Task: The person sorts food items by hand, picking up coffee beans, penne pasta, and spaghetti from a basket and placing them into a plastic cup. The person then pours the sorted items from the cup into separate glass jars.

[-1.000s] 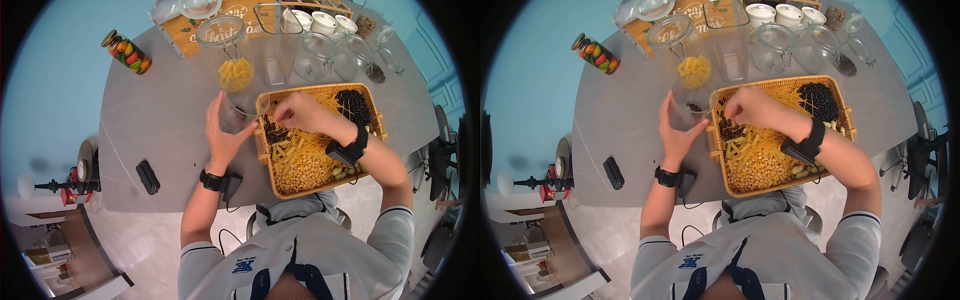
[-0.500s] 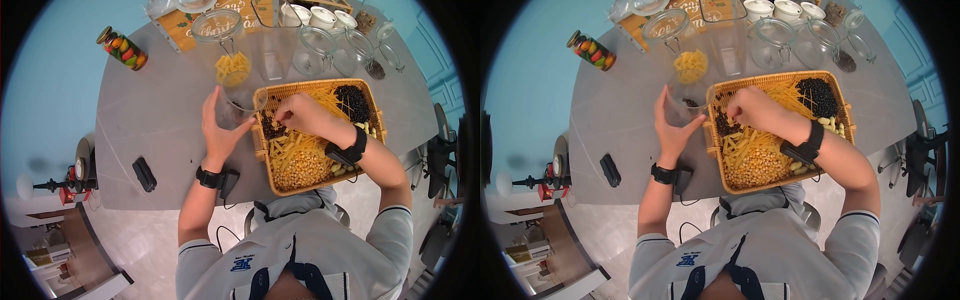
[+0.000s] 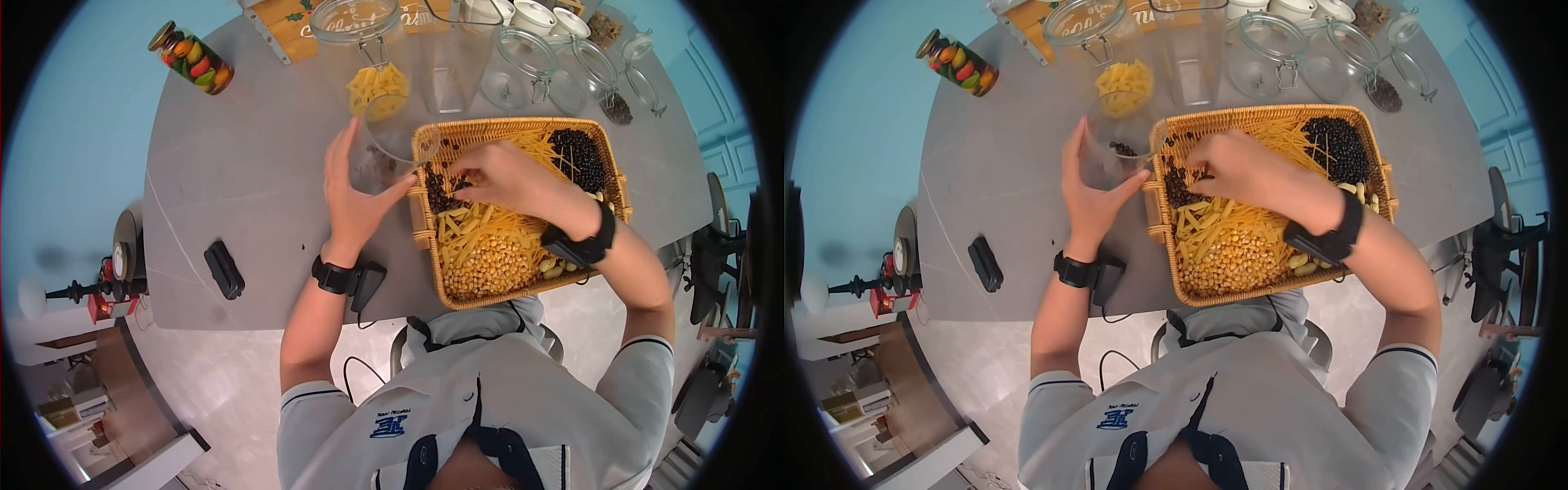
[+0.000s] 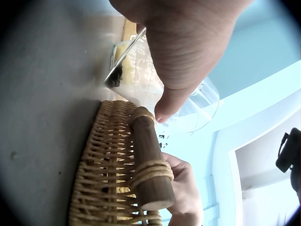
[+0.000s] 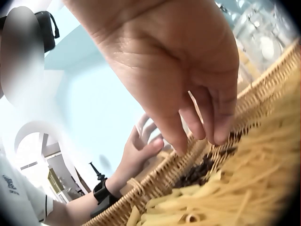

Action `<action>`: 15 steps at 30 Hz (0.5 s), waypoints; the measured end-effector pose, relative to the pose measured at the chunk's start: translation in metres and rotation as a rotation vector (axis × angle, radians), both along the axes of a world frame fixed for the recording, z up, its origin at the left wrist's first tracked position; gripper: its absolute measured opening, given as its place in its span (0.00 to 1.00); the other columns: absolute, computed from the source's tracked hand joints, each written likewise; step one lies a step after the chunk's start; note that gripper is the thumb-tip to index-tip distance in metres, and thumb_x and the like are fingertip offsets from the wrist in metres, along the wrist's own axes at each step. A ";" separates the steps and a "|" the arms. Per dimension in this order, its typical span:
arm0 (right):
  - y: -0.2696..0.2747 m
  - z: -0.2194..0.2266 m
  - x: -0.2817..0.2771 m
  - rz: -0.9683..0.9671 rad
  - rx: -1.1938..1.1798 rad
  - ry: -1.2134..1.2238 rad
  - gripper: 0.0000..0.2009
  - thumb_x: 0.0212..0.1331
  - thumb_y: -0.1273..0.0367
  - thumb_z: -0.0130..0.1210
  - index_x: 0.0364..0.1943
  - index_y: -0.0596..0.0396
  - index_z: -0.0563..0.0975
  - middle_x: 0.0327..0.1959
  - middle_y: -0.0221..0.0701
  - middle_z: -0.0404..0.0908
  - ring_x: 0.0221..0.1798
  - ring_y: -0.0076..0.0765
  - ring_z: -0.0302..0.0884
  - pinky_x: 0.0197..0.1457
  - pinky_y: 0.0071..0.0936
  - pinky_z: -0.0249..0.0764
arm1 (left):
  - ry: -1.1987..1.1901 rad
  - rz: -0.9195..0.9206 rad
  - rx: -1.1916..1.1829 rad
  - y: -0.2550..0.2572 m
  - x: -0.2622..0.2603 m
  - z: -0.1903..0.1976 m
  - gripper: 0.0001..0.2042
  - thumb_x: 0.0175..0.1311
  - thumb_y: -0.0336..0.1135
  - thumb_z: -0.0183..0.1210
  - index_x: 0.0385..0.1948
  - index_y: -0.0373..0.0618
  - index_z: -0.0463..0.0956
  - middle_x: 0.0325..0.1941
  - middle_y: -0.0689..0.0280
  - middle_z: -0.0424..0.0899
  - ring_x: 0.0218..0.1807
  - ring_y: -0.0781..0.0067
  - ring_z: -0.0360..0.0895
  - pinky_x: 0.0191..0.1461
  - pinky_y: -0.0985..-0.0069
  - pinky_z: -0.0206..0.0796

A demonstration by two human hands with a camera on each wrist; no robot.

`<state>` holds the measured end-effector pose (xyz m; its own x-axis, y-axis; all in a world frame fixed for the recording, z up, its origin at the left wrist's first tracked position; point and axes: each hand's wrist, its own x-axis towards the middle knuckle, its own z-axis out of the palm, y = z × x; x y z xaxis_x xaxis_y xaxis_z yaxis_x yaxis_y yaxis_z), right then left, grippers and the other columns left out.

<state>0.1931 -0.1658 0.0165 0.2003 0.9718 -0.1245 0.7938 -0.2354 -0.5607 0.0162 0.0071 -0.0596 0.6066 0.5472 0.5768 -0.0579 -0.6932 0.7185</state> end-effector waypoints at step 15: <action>0.020 -0.054 -0.028 -0.006 0.100 0.009 0.21 0.48 0.72 0.66 0.48 0.66 0.78 0.55 0.45 0.75 0.57 0.56 0.75 0.60 0.43 0.74 | -0.009 -0.001 0.009 0.001 0.000 0.000 0.48 0.42 0.35 0.80 0.69 0.42 0.64 0.68 0.54 0.71 0.67 0.53 0.70 0.69 0.62 0.64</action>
